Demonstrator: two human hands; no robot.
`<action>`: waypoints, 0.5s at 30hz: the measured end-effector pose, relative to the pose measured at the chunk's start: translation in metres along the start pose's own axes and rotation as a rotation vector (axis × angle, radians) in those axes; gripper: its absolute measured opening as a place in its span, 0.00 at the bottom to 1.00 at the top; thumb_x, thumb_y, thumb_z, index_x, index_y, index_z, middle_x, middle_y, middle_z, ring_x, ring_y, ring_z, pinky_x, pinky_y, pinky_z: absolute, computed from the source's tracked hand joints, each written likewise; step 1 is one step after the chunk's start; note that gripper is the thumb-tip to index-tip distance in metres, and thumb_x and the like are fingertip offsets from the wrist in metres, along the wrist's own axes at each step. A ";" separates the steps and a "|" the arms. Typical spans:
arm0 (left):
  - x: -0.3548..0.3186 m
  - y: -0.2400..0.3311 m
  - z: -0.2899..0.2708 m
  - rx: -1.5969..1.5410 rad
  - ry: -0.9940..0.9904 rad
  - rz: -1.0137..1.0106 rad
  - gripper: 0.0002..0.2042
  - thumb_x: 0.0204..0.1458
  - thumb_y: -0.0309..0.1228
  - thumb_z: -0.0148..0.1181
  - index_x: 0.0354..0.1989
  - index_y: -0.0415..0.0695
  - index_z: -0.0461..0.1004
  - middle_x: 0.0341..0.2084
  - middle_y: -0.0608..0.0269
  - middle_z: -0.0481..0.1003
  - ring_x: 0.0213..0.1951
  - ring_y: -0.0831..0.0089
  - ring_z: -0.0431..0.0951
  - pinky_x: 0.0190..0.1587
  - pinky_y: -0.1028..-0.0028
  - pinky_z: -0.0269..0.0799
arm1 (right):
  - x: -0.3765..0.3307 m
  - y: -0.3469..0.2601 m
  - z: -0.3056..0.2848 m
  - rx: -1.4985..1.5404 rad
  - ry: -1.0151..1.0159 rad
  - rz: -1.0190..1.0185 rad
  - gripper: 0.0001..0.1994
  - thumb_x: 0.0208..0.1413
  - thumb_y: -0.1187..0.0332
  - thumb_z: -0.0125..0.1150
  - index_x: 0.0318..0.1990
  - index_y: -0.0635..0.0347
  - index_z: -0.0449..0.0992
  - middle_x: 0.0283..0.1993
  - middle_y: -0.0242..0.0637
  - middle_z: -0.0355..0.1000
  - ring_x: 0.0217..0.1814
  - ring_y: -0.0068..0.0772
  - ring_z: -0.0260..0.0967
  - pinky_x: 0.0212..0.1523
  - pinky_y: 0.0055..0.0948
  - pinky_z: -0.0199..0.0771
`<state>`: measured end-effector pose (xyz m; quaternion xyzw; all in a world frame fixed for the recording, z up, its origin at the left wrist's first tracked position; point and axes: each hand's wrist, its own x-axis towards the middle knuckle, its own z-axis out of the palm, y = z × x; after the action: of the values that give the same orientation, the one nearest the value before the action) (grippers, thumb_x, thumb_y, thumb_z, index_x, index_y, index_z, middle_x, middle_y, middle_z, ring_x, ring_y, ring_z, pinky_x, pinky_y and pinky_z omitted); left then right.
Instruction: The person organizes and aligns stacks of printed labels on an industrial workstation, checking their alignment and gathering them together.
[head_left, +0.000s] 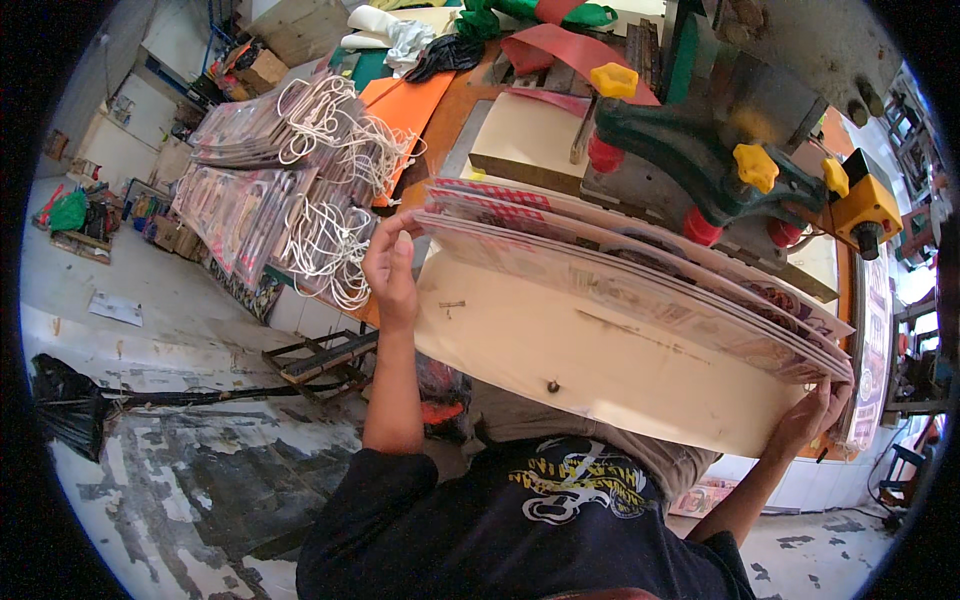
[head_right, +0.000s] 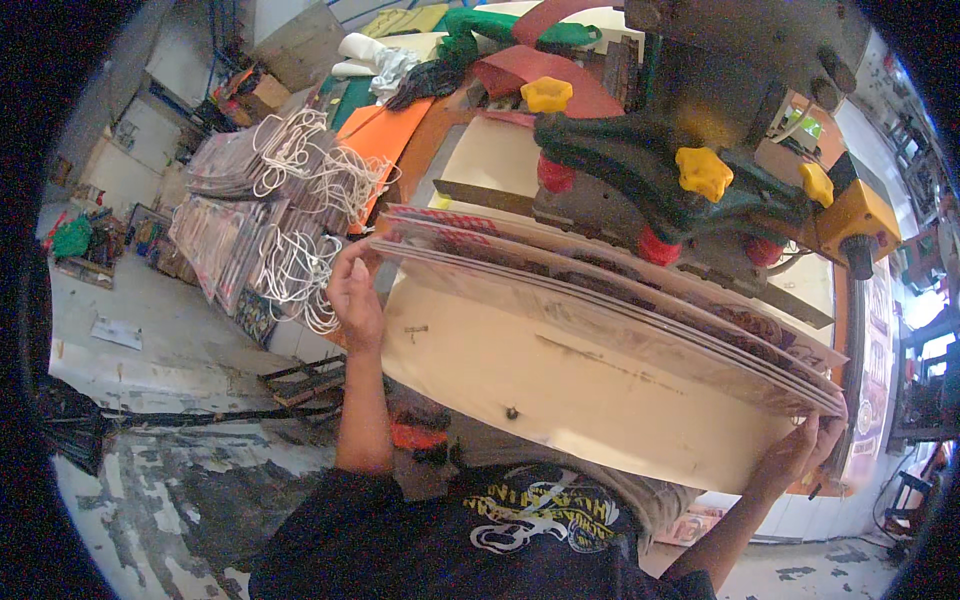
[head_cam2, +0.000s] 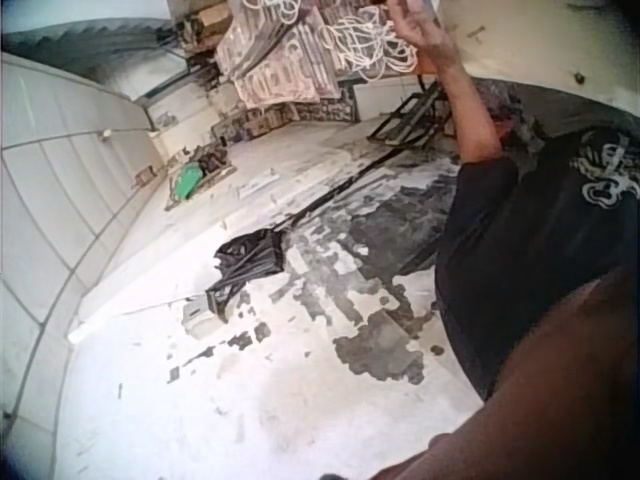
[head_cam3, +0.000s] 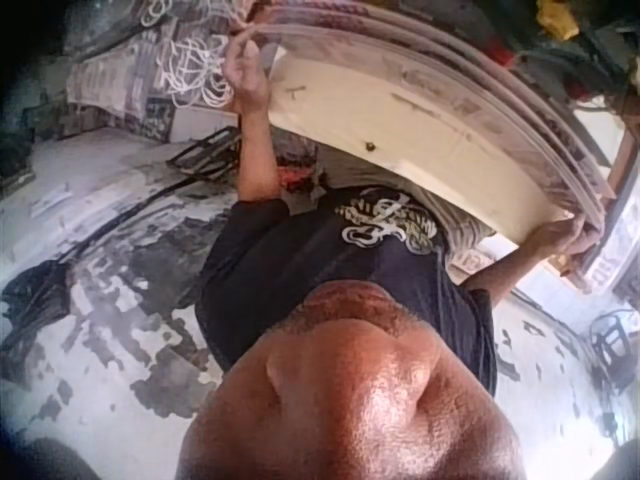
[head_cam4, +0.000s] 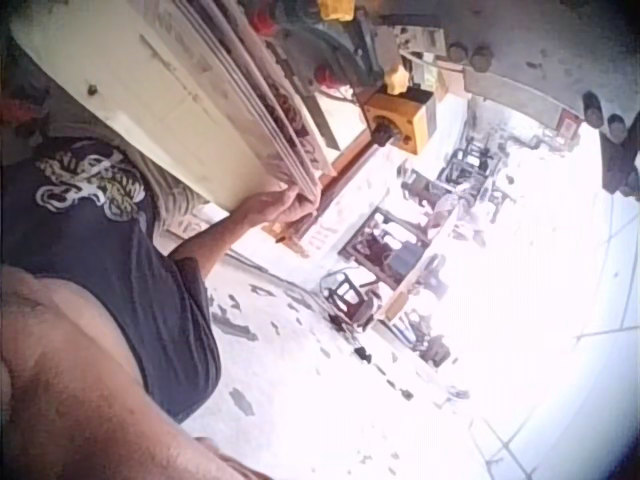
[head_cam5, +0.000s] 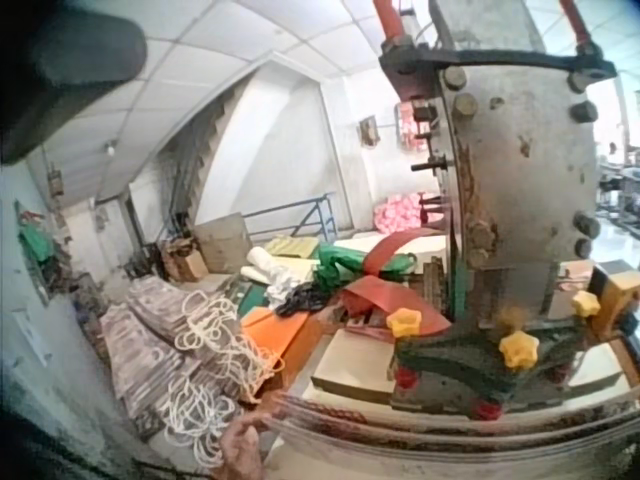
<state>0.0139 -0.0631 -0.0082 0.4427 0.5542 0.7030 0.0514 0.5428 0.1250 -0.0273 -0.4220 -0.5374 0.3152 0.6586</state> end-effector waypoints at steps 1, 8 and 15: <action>0.000 0.001 0.000 0.000 0.000 -0.005 0.23 0.64 0.41 0.51 0.54 0.30 0.71 0.52 0.45 0.76 0.53 0.63 0.77 0.59 0.64 0.71 | 0.000 0.000 -0.001 0.001 -0.005 -0.005 0.25 0.61 0.65 0.54 0.62 0.70 0.65 0.61 0.46 0.66 0.67 0.37 0.61 0.70 0.39 0.55; 0.001 -0.002 0.001 -0.012 -0.004 0.015 0.22 0.64 0.41 0.51 0.53 0.30 0.71 0.55 0.41 0.74 0.56 0.58 0.76 0.61 0.60 0.70 | 0.002 0.004 -0.005 0.011 -0.029 -0.007 0.25 0.60 0.65 0.55 0.62 0.70 0.65 0.60 0.45 0.67 0.66 0.36 0.62 0.70 0.39 0.55; 0.001 -0.004 -0.001 0.002 -0.002 0.040 0.21 0.64 0.40 0.51 0.53 0.31 0.71 0.55 0.40 0.74 0.55 0.58 0.77 0.60 0.61 0.71 | 0.001 0.003 -0.003 0.013 -0.022 -0.015 0.25 0.61 0.66 0.53 0.63 0.72 0.64 0.60 0.45 0.66 0.64 0.33 0.64 0.67 0.35 0.58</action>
<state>0.0112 -0.0617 -0.0107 0.4543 0.5459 0.7030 0.0372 0.5458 0.1268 -0.0291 -0.4101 -0.5457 0.3182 0.6579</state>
